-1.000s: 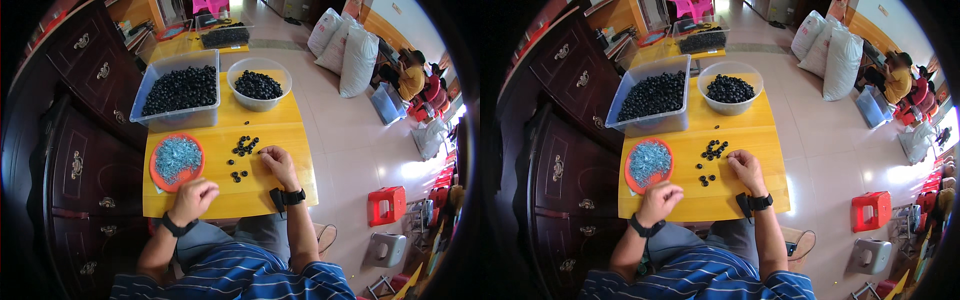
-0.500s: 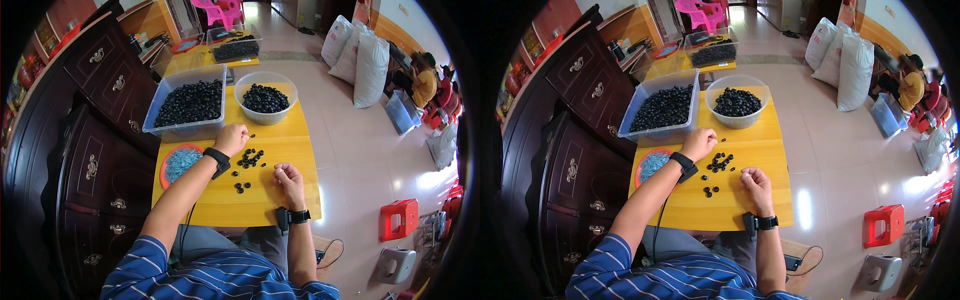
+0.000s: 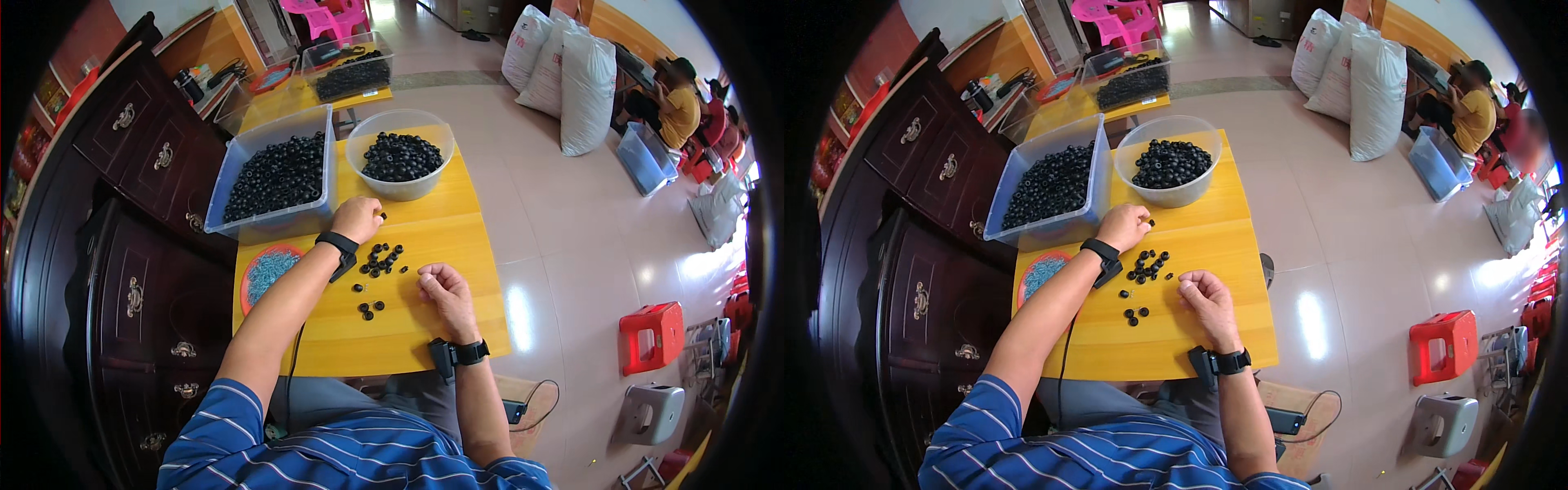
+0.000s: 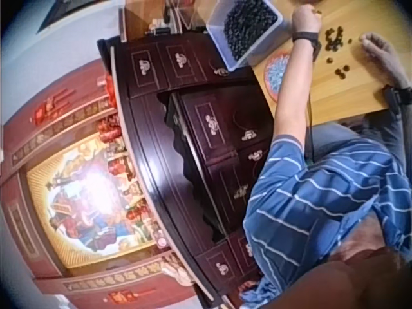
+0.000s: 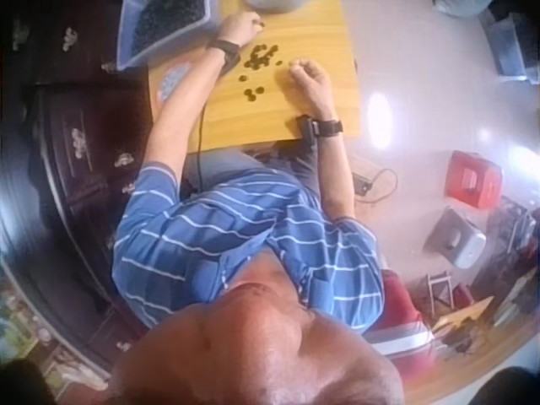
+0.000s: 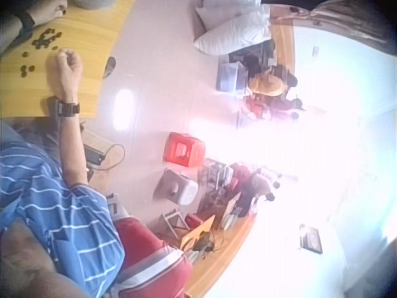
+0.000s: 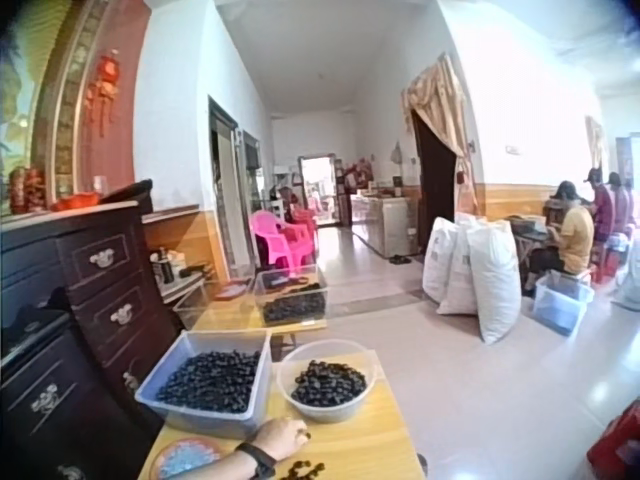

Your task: Sorting or assembling small black plastic components by hand at a table.

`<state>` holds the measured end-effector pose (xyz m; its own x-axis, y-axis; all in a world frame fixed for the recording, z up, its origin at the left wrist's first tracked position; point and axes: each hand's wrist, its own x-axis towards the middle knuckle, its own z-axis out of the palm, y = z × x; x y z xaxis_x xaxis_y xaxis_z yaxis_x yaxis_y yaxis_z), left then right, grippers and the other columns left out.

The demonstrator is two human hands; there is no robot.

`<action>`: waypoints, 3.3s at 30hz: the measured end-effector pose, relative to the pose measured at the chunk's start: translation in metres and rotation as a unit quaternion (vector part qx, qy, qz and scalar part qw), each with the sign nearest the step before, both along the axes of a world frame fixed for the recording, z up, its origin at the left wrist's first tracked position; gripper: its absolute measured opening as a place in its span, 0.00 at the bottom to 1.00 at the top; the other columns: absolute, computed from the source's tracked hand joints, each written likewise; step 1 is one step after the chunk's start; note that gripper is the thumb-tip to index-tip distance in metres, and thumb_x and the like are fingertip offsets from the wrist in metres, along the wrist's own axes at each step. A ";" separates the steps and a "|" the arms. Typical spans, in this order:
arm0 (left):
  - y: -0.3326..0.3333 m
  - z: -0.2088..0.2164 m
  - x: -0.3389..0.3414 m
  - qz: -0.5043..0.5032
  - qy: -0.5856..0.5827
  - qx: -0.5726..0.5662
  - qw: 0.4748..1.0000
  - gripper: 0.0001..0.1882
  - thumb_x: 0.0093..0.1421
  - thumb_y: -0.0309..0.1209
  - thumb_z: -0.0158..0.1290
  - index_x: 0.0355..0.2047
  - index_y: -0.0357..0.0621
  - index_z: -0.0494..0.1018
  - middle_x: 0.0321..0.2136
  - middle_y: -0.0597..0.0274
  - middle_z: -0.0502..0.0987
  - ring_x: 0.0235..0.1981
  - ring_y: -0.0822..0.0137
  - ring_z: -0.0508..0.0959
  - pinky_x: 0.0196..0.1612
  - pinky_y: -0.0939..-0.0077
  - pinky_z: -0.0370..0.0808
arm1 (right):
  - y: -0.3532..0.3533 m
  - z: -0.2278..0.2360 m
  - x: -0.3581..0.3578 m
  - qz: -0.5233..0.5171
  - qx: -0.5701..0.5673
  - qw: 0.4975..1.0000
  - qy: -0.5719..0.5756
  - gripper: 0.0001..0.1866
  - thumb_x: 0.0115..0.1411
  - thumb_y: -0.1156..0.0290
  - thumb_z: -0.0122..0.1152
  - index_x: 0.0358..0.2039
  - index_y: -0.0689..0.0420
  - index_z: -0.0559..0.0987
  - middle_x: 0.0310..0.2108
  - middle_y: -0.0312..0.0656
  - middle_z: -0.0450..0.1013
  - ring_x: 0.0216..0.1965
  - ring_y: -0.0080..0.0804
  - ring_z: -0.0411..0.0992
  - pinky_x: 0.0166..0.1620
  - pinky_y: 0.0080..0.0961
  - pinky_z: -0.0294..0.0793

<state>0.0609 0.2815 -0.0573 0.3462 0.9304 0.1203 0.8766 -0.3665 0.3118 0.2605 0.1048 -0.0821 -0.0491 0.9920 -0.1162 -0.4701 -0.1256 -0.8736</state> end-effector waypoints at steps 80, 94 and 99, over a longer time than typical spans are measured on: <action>-0.159 0.009 -0.050 -0.060 -0.070 0.003 0.996 0.06 0.57 0.30 0.56 0.33 0.44 0.80 0.30 0.56 0.80 0.34 0.52 0.81 0.37 0.58 0.77 | -0.061 -0.003 -0.038 0.117 -0.061 0.975 0.180 0.06 0.68 0.70 0.55 0.43 0.56 0.75 0.32 0.36 0.74 0.30 0.22 0.73 0.36 0.19 0.75; -0.148 0.009 -0.039 -0.104 -0.013 -0.010 0.994 0.03 0.56 0.31 0.58 0.29 0.48 0.79 0.30 0.59 0.80 0.33 0.53 0.81 0.36 0.57 0.77 | -0.061 -0.006 -0.035 0.129 -0.043 0.969 0.208 0.06 0.67 0.71 0.58 0.43 0.55 0.75 0.34 0.37 0.74 0.32 0.23 0.73 0.39 0.20 0.76; -0.143 0.006 -0.036 -0.102 0.013 -0.003 0.995 0.04 0.56 0.31 0.57 0.28 0.46 0.78 0.30 0.58 0.79 0.34 0.54 0.81 0.36 0.57 0.77 | -0.061 -0.008 -0.036 0.133 -0.043 0.969 0.202 0.06 0.67 0.70 0.57 0.43 0.55 0.75 0.35 0.38 0.75 0.33 0.23 0.73 0.39 0.21 0.76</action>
<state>0.0246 0.1381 -0.0508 0.5309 0.8410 0.1041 0.7916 -0.5360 0.2934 0.2246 0.0442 -0.0896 -0.3608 0.9255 -0.1153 -0.7127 -0.3534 -0.6060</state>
